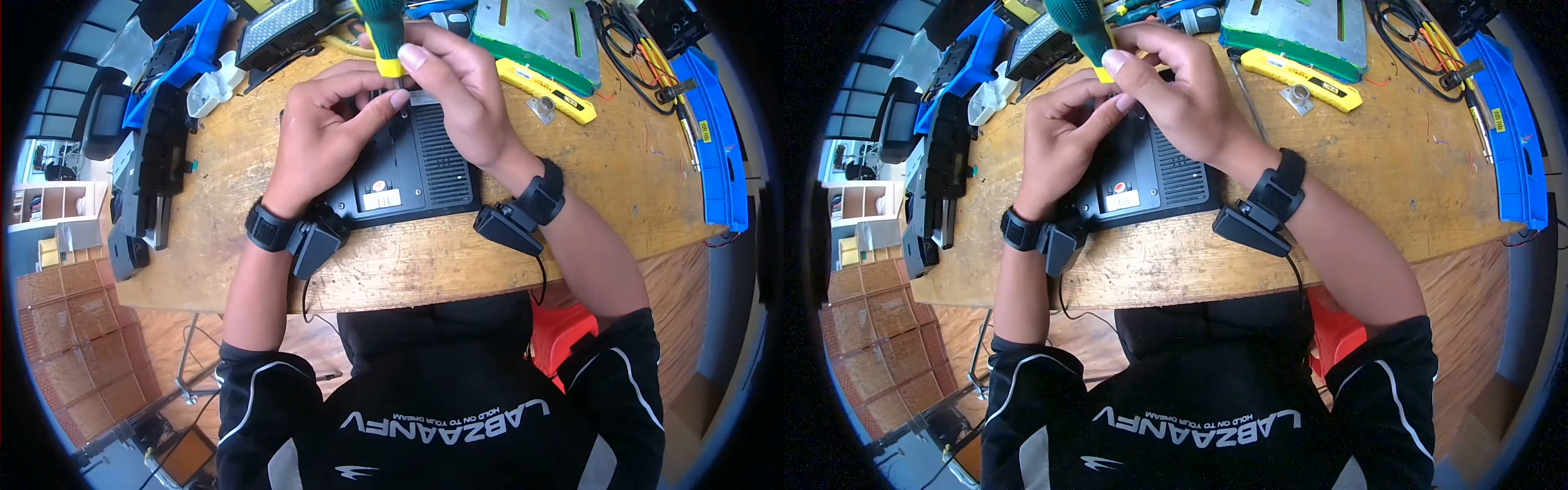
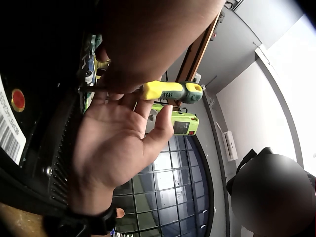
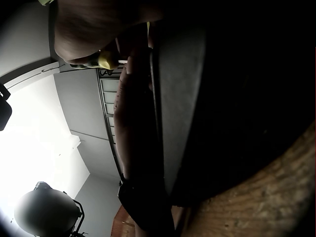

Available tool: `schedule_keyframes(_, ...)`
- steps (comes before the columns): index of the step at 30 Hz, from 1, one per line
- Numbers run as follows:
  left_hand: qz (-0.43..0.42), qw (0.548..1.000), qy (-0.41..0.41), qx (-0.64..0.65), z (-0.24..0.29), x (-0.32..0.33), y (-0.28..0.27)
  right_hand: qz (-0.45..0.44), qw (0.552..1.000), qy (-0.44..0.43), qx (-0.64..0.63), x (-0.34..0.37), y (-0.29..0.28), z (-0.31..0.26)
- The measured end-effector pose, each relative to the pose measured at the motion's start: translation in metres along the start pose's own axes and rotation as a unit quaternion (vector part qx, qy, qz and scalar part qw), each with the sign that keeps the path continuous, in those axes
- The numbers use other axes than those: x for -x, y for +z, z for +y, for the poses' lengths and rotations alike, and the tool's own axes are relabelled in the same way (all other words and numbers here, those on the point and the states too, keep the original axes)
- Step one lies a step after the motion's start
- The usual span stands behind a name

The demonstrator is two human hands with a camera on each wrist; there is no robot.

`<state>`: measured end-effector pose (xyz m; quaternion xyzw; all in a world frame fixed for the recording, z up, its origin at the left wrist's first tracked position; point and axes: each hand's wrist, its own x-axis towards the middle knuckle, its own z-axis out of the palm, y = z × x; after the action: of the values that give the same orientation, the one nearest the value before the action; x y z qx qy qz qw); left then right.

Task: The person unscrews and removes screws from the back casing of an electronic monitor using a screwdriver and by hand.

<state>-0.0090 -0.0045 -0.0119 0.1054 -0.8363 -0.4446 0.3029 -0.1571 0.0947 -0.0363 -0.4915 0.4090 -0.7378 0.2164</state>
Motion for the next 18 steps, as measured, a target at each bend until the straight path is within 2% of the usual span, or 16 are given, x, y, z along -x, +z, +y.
schedule_keyframes(3, 0.001, 1.0, -0.023, -0.004, 0.0041, 0.0027, -0.0014, 0.003, 1.0, 0.009, 0.006, -0.0012, 0.0012, -0.0015)
schedule_keyframes(5, 0.005, 0.999, -0.036, -0.017, 0.0052, 0.0016, -0.0042, 0.006, 0.995, -0.045, 0.083, -0.0024, 0.0003, -0.0007)
schedule_keyframes(6, 0.01, 0.999, -0.046, -0.016, 0.0041, 0.0021, -0.0047, 0.005, 0.995, -0.045, 0.083, -0.0037, -0.0004, -0.0005)
schedule_keyframes(8, 0.013, 0.998, -0.061, -0.014, 0.0, 0.0049, -0.0036, -0.016, 0.984, -0.093, 0.15, -0.0034, -0.0021, -0.0008)
schedule_keyframes(9, 0.012, 0.999, -0.025, -0.017, -0.0029, 0.0044, -0.0034, -0.056, 0.976, -0.093, 0.187, -0.0013, -0.0058, -0.0063)
schedule_keyframes(10, 0.013, 1.0, 0.014, -0.021, -0.0028, 0.0023, -0.0044, -0.057, 0.976, -0.094, 0.186, 0.0005, -0.0059, -0.0069)
schedule_keyframes(12, 0.008, 1.0, 0.007, -0.003, 0.0015, 0.0018, -0.0038, -0.051, 0.993, -0.04, 0.097, -0.0018, -0.0052, -0.0075)
schedule_keyframes(14, -0.011, 1.0, 0.003, 0.008, -0.0009, 0.0019, -0.0026, -0.069, 0.989, -0.067, 0.111, -0.0062, -0.007, -0.0053)
schedule_keyframes(16, -0.008, 1.0, 0.006, 0.021, -0.0005, 0.0034, -0.0021, -0.038, 0.999, -0.021, 0.028, -0.0022, -0.004, -0.0021)
schedule_keyframes(18, 0.008, 0.999, -0.011, -0.042, 0.0043, 0.004, -0.0045, -0.033, 0.996, -0.034, 0.072, -0.0025, -0.0033, -0.006)
